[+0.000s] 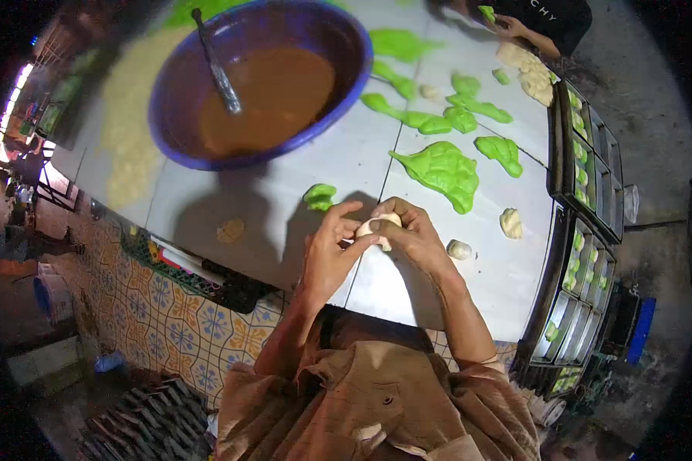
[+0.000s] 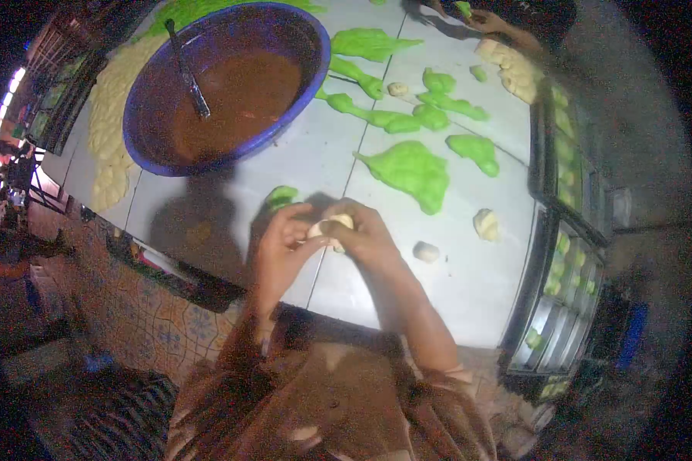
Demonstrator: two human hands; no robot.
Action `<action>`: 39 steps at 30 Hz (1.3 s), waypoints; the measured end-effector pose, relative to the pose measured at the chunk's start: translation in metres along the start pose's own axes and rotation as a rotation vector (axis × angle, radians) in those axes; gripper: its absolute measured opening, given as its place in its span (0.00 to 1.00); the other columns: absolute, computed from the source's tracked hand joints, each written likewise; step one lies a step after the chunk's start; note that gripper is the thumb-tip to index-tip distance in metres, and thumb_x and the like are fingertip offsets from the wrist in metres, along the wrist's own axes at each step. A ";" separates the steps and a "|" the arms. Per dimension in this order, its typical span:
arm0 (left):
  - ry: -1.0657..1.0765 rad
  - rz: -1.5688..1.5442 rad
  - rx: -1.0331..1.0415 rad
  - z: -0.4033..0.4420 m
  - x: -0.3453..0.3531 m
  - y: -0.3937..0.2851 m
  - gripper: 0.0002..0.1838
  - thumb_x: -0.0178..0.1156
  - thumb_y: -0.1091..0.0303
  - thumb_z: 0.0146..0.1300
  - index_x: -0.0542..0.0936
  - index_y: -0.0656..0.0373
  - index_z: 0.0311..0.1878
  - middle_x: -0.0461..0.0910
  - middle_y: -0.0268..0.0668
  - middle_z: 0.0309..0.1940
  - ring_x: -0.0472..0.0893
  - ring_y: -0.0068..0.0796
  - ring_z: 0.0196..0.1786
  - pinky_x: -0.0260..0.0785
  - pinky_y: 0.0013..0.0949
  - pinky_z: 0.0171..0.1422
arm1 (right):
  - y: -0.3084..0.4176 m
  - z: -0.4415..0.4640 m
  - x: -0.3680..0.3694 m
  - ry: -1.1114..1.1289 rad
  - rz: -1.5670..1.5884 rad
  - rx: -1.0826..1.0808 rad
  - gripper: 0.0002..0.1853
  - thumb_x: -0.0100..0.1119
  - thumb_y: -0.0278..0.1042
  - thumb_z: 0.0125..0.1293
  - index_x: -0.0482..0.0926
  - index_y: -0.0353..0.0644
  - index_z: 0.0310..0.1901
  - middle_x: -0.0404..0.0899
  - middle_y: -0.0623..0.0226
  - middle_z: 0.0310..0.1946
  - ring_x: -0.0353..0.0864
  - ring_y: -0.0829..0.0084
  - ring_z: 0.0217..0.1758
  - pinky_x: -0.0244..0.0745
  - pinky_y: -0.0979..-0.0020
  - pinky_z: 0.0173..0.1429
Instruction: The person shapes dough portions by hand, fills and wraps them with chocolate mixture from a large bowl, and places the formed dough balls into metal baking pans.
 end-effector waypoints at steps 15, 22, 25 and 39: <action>-0.010 0.525 0.233 -0.023 -0.007 -0.004 0.12 0.64 0.73 0.61 0.83 0.58 0.48 0.84 0.47 0.35 0.85 0.45 0.36 0.76 0.38 0.36 | -0.016 -0.009 0.001 0.009 -0.006 0.010 0.06 0.65 0.20 0.56 0.79 0.40 0.34 0.79 0.73 0.28 0.76 0.83 0.29 0.71 0.80 0.33; 0.174 1.227 0.269 -0.038 0.000 0.070 0.27 0.49 0.57 0.73 0.66 0.55 0.71 0.59 0.37 0.75 0.55 0.44 0.77 0.38 0.66 0.78 | -0.008 -0.017 -0.018 -0.046 0.439 -0.045 0.11 0.67 0.32 0.59 0.73 0.40 0.36 0.77 0.65 0.33 0.78 0.74 0.34 0.77 0.73 0.35; 0.197 1.252 0.184 -0.045 0.004 0.077 0.39 0.42 0.43 0.73 0.49 0.59 0.77 0.45 0.46 0.79 0.45 0.48 0.80 0.33 0.66 0.78 | -0.002 -0.015 -0.017 -0.150 0.352 0.002 0.09 0.65 0.29 0.62 0.73 0.41 0.39 0.78 0.64 0.37 0.78 0.72 0.41 0.76 0.69 0.46; -0.104 -0.427 -0.177 -0.039 0.001 0.047 0.19 0.63 0.65 0.68 0.79 0.61 0.60 0.84 0.32 0.44 0.81 0.16 0.41 0.75 0.22 0.40 | -0.030 -0.021 0.035 -0.176 -0.007 -0.160 0.18 0.56 0.33 0.70 0.67 0.39 0.58 0.78 0.54 0.53 0.75 0.65 0.61 0.63 0.63 0.69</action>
Point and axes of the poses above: each hand's wrist, its own z-axis towards the middle knuckle, its own x-axis out of the palm, y = z × x, the point moved 6 cm from there along z, towards the middle knuckle
